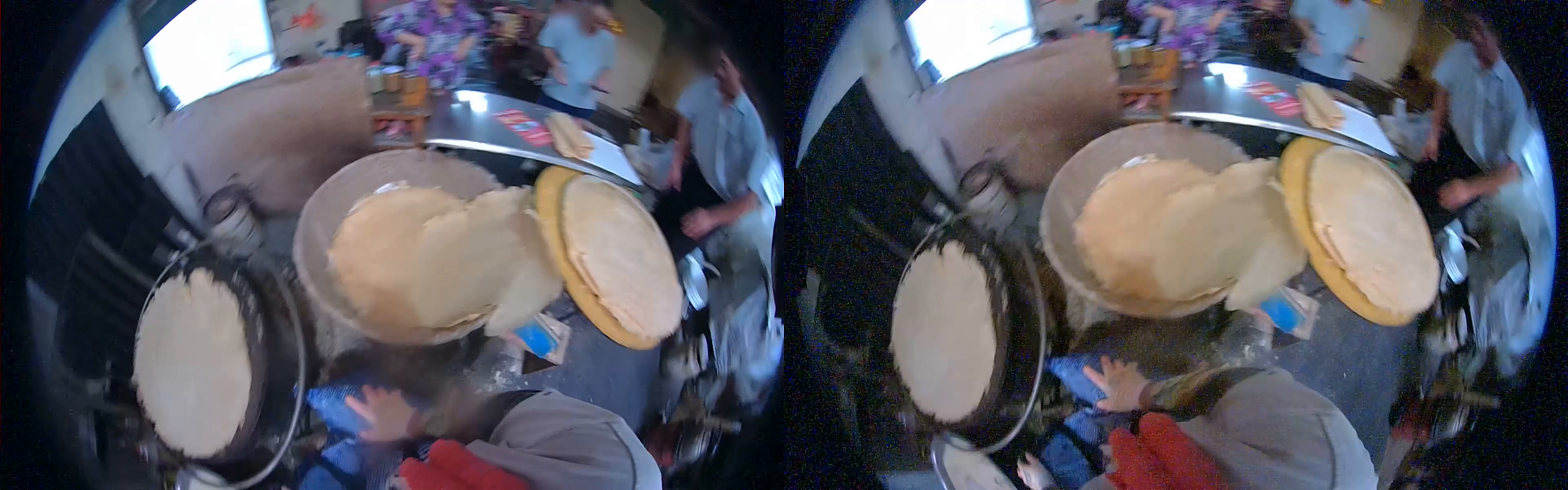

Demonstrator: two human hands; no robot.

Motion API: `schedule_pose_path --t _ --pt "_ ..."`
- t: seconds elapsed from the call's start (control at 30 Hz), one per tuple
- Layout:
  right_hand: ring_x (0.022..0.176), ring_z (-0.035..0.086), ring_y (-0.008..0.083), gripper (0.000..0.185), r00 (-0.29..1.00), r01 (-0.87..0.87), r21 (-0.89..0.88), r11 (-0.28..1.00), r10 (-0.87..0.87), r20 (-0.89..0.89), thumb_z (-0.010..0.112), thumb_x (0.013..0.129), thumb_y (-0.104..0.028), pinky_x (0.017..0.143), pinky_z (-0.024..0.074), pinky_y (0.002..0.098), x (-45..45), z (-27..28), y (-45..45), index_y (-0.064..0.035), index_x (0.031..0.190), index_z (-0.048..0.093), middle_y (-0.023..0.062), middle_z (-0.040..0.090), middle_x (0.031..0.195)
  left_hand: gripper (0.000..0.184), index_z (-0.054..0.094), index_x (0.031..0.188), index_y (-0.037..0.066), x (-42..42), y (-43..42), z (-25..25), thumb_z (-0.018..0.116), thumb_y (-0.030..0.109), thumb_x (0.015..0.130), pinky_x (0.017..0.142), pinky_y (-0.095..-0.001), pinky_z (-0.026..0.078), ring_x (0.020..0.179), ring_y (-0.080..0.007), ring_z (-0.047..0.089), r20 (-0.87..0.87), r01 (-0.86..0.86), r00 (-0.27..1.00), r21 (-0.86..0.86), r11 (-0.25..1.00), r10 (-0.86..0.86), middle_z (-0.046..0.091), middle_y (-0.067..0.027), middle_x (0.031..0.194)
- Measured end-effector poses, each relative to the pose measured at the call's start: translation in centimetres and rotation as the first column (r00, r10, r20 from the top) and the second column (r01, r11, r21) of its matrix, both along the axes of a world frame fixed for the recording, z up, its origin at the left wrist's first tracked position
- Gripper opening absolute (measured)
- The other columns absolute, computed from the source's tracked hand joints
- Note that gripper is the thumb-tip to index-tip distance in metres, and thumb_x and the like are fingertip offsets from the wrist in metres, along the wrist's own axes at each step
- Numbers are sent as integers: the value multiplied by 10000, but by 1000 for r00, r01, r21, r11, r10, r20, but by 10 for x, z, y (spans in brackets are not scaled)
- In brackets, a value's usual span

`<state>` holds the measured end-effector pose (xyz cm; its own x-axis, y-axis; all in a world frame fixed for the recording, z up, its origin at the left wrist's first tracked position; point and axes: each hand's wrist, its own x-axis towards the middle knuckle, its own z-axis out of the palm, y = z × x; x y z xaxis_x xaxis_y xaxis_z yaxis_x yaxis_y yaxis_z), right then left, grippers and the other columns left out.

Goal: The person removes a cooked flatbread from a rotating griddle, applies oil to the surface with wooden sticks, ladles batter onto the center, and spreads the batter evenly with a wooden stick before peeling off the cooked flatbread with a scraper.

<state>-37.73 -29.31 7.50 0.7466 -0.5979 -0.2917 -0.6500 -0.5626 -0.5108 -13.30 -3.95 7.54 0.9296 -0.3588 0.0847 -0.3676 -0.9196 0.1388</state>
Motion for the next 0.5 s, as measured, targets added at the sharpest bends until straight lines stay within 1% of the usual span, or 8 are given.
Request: schedule_pose_path --t 0.03,0.07,0.1,0.17,0.2,0.27,0.37,0.5 --pt "1173 489 460 856 1000 -17 16 1000 17 -2 648 776 -492 856 437 620 2 8 -3 -184 1482 276 298 392 1364 488 546 1291 22 35 29 -54 568 346 927 961 -464 446 1119 -384 550 -238 -93 968 -58 994 77 607 -219 1193" --pt "1140 512 452 828 999 -29 38 999 28 36 659 762 -485 841 442 621 2 13 -7 -172 1448 315 286 427 1312 464 561 1268 44 36 28 -64 571 350 920 905 -460 479 1062 -377 581 -96 -88 991 56 995 93 634 -201 1141" --pt "1116 527 445 811 999 -23 47 999 21 39 664 758 -495 834 446 612 5 19 -7 -161 1423 343 274 450 1277 465 567 1255 49 38 33 -70 582 361 910 898 -469 479 1059 -371 581 -62 -63 996 23 998 65 635 -203 1113" --pt "1112 534 442 843 999 -21 -75 997 24 33 665 754 -510 842 461 571 14 6 -3 -157 1439 325 287 450 1296 516 592 1201 44 33 12 -45 539 455 894 912 -467 477 1062 -362 583 -135 -190 969 118 975 205 623 -197 1114" --pt "1139 524 445 880 998 -45 -130 991 51 41 671 746 -520 859 459 562 14 -5 -2 -159 1457 298 307 423 1344 533 577 1219 44 35 14 -53 538 461 890 928 -469 467 1076 -364 574 -75 -211 972 122 970 221 619 -195 1113" --pt "1229 447 467 935 996 -68 -42 997 65 -57 643 752 -542 981 398 529 17 2 -6 -120 1491 256 338 347 1420 552 566 1248 85 33 10 -54 535 495 878 915 -492 472 1125 -397 535 -130 -261 952 124 957 276 558 -199 1213" --pt "1252 428 464 956 990 -117 -68 991 112 -82 657 750 -539 999 388 523 25 -12 2 -121 1497 230 328 328 1433 577 563 1262 95 36 11 -55 549 515 866 920 -504 464 1138 -401 523 -161 -312 931 121 942 328 547 -191 1237" --pt "1268 409 459 963 994 -82 -82 993 76 -78 666 750 -544 1004 369 538 24 -18 -3 -138 1503 224 313 313 1448 600 518 1311 101 34 6 -55 558 507 871 923 -500 469 1153 -405 523 -93 -326 937 116 938 337 511 -185 1320"
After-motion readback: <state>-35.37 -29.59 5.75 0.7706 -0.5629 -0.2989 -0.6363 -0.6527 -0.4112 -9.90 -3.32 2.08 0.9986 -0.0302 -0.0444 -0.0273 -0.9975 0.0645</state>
